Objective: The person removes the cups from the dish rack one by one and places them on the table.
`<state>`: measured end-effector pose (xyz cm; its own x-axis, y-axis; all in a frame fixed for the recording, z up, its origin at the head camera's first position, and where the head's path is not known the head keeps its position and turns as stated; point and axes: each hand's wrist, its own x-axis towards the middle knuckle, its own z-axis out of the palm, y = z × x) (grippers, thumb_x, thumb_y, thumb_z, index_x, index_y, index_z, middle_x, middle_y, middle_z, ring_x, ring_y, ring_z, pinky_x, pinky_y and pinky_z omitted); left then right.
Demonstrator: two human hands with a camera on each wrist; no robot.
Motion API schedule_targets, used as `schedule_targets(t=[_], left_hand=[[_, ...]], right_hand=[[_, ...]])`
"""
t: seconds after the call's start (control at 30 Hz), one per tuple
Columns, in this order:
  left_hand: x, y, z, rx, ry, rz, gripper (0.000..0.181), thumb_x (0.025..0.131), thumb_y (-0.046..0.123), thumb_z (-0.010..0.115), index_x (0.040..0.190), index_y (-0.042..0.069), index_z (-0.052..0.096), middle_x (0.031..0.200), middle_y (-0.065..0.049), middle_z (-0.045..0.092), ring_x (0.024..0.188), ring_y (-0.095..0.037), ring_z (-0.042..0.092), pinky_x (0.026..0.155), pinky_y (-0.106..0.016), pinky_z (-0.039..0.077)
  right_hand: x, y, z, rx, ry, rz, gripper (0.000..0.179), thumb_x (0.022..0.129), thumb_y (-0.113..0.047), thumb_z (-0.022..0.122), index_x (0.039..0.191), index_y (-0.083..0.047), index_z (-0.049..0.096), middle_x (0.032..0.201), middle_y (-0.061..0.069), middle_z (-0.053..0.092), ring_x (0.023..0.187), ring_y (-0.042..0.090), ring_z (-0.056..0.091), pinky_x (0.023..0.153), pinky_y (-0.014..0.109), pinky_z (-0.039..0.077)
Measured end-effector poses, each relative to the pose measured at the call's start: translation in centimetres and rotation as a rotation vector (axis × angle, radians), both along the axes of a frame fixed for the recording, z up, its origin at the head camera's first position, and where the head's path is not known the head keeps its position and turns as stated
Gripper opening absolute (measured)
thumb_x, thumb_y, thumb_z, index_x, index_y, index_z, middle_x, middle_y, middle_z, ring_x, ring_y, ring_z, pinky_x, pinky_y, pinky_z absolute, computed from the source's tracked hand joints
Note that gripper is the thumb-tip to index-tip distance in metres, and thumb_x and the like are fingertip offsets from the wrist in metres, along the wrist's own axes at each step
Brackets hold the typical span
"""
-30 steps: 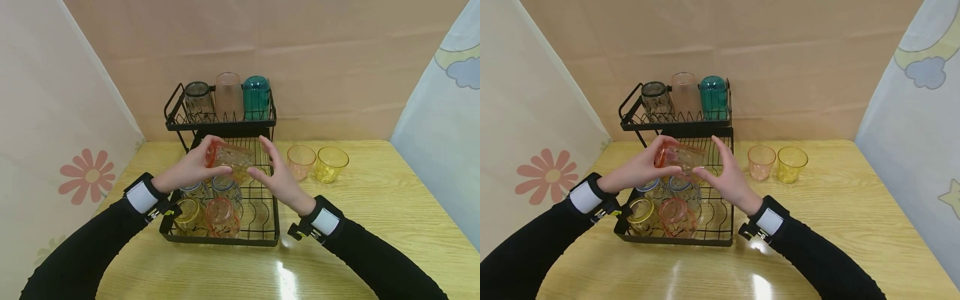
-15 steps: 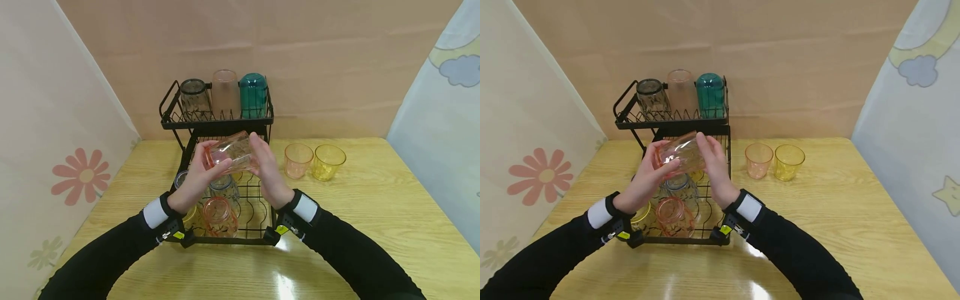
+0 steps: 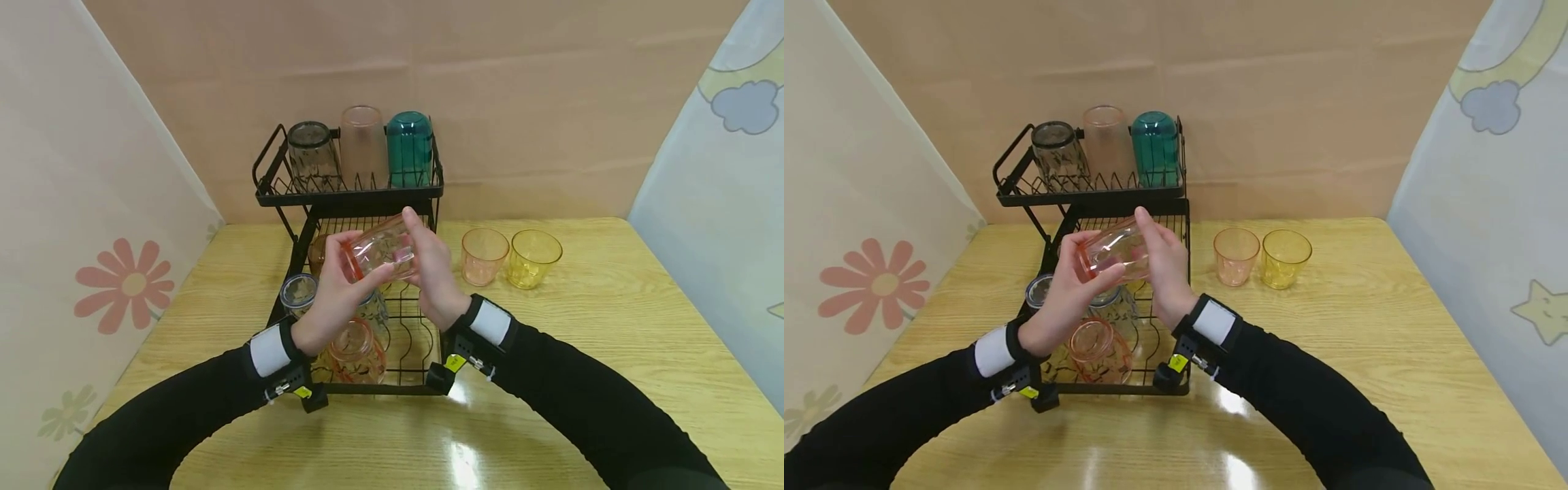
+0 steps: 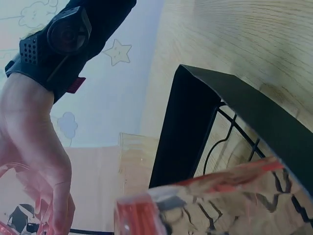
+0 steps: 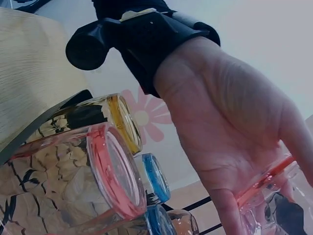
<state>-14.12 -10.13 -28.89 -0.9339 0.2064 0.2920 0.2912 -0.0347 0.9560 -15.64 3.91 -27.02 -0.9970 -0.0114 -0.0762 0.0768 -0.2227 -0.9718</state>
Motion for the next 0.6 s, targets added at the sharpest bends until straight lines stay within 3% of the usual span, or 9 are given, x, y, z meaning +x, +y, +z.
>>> schedule_targets(t=[0.27, 0.4, 0.5, 0.6], left_hand=[[-0.3, 0.2, 0.1, -0.04, -0.01, 0.005, 0.06, 0.083, 0.021, 0.065, 0.129, 0.016, 0.025, 0.122, -0.011, 0.04, 0.107, -0.025, 0.048, 0.08, -0.037, 0.046], [-0.5, 0.2, 0.2, -0.083, -0.006, -0.016, 0.061, 0.083, 0.022, 0.065, 0.129, 0.015, 0.025, 0.123, -0.01, 0.04, 0.109, -0.023, 0.046, 0.082, -0.037, 0.045], [-0.8, 0.0, 0.5, -0.168, -0.033, -0.063, 0.063, 0.082, 0.024, 0.066, 0.129, 0.016, 0.024, 0.125, -0.01, 0.038, 0.11, -0.023, 0.045, 0.082, -0.036, 0.045], [-1.2, -0.6, 0.7, -0.33, -0.075, -0.135, 0.07, 0.08, 0.032, 0.067, 0.132, 0.018, 0.023, 0.126, -0.009, 0.038, 0.111, -0.023, 0.046, 0.079, -0.034, 0.046]], right_hand=[[0.0, 0.1, -0.2, -0.007, 0.007, -0.049, 0.058, 0.082, -0.061, 0.05, 0.11, -0.009, 0.053, 0.107, 0.01, 0.049, 0.089, 0.024, 0.052, 0.073, 0.037, 0.044], [0.0, 0.3, -0.4, -0.019, 0.024, -0.053, 0.057, 0.084, -0.059, 0.049, 0.116, -0.012, 0.053, 0.113, 0.012, 0.047, 0.089, 0.025, 0.051, 0.071, 0.036, 0.045], [0.1, 0.8, -0.8, -0.019, 0.053, -0.056, 0.056, 0.085, -0.058, 0.049, 0.118, -0.013, 0.052, 0.118, 0.013, 0.047, 0.094, 0.025, 0.051, 0.073, 0.036, 0.046], [0.3, 1.8, -1.5, -0.01, 0.109, -0.064, 0.053, 0.086, -0.055, 0.049, 0.114, -0.009, 0.052, 0.114, 0.013, 0.049, 0.092, 0.022, 0.053, 0.073, 0.035, 0.047]])
